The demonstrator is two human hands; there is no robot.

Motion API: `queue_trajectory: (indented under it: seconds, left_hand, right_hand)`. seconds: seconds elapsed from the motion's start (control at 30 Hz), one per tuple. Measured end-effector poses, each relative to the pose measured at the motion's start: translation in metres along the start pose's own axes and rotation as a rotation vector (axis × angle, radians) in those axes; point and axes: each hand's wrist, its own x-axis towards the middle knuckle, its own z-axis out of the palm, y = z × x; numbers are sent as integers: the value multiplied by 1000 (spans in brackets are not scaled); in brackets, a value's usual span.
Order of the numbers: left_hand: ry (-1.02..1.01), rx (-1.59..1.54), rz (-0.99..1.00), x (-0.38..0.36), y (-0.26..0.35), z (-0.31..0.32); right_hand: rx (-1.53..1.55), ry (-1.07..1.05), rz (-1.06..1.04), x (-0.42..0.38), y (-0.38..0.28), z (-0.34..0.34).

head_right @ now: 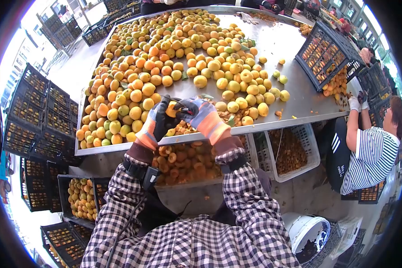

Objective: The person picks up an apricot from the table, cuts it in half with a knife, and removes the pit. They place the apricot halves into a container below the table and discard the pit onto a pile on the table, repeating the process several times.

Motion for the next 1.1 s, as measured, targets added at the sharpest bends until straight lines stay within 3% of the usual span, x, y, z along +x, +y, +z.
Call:
queue_trajectory:
  seconds: [0.07, 0.1, 0.13, 0.2, 0.27, 0.33, 0.37, 0.4, 0.43, 0.47, 0.5, 0.53, 0.57, 0.6, 0.67, 0.73, 0.8, 0.83, 1.0, 1.03, 1.07, 1.1]
  left_hand:
    - [8, -173, -92, 2, -4, 5]
    - [27, -229, -247, 1, -6, 1]
    - [110, -266, -205, -3, -3, 12]
    - [-4, 19, 43, 0, -9, 9]
    - [-24, 23, -9, -7, -2, 10]
    - [-157, -114, -234, -18, 21, 10]
    - [-152, -88, -228, -22, 19, 14]
    - [-148, -63, -228, -27, 17, 20]
    - [-99, 154, 166, -21, -2, 23]
    - [-101, 155, 160, -20, -17, 12]
    - [-136, -18, -29, -24, -6, 7]
    - [-169, -195, -214, -25, 1, 6]
    - [-13, -24, -177, -22, 1, 11]
    - [11, 133, -50, -19, -1, 12]
    - [-106, -229, -220, -16, 4, 6]
    - [-84, -253, -253, -15, 4, 9]
    - [-58, -273, -285, -16, -1, 10]
    - [-74, -174, -203, -15, -10, 9]
    - [-82, 103, -34, -11, -10, 15]
    - [-59, -212, -246, -15, 0, 17]
    - [-63, -207, -243, -16, 9, 20]
    - [-141, -37, -244, -17, 15, 23]
  right_hand:
    - [-356, -31, -78, -1, -6, -1]
    - [-334, 25, -72, -4, -5, 4]
    - [-333, 27, -76, -7, -3, 5]
    - [-340, 111, -22, -12, -2, 7]
    - [293, 287, 157, -14, 3, 16]
    - [355, 443, 161, -9, 6, 9]
    - [69, 361, 196, -9, 7, -1]
    - [73, 361, 196, -10, -3, -6]
    - [97, 306, 195, -12, -16, -12]
    - [121, 252, 199, -15, -22, -14]
    - [416, 188, 223, -19, -21, -14]
    - [446, 89, 173, -20, -19, -15]
    - [505, 41, 222, -24, -19, -15]
    - [564, -9, 266, -26, -22, -15]
    - [383, -42, 218, -28, -13, -9]
    - [-156, 2, -30, -30, -7, -4]
    - [-257, 22, -56, -33, -10, -1]
    - [-358, 45, -81, -34, -14, -1]
    - [-444, 126, -110, -37, -18, 2]
    - [-217, 262, 24, -37, -14, 6]
    - [13, 394, 155, -37, -10, 8]
    - [-141, 477, 218, -32, -18, -5]
